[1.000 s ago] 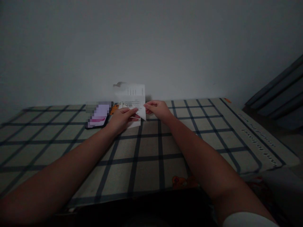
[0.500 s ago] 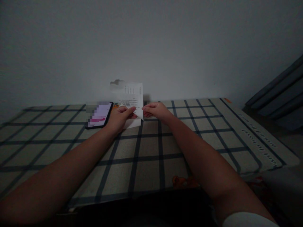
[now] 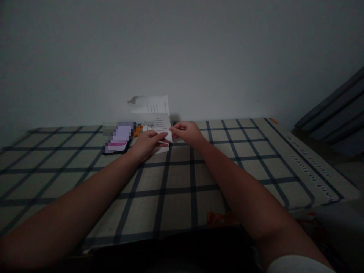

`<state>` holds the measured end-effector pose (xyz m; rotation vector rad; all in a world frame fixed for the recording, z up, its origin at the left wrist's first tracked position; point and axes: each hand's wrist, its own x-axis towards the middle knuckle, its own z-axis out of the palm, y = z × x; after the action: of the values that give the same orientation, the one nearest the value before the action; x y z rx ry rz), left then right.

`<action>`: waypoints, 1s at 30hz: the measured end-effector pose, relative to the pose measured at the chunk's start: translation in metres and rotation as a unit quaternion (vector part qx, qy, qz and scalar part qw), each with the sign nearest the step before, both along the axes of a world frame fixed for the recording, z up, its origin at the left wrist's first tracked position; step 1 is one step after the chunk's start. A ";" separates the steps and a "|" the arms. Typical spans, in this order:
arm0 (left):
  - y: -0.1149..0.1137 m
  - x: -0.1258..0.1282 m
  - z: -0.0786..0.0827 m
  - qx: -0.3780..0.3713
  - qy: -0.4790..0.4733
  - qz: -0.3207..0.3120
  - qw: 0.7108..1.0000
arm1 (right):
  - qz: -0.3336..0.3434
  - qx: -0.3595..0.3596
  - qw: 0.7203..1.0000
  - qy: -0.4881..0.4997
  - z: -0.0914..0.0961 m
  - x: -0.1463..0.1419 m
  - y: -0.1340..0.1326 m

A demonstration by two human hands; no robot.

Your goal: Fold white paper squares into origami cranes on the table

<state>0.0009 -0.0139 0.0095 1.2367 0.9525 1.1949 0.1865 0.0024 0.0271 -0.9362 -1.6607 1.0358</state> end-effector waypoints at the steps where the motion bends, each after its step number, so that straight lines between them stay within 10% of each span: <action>1: 0.000 0.000 0.000 -0.001 0.004 -0.002 1.000 | 0.004 -0.007 1.000 0.006 0.000 0.000 0.000; 30: -0.001 -0.003 0.002 -0.007 0.056 0.037 0.998 | 0.088 -0.085 0.992 -0.022 -0.003 0.006 0.006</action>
<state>-0.0021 -0.0147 0.0119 1.2773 1.0957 1.1849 0.1928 0.0087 0.0241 -0.9395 -1.7367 1.3004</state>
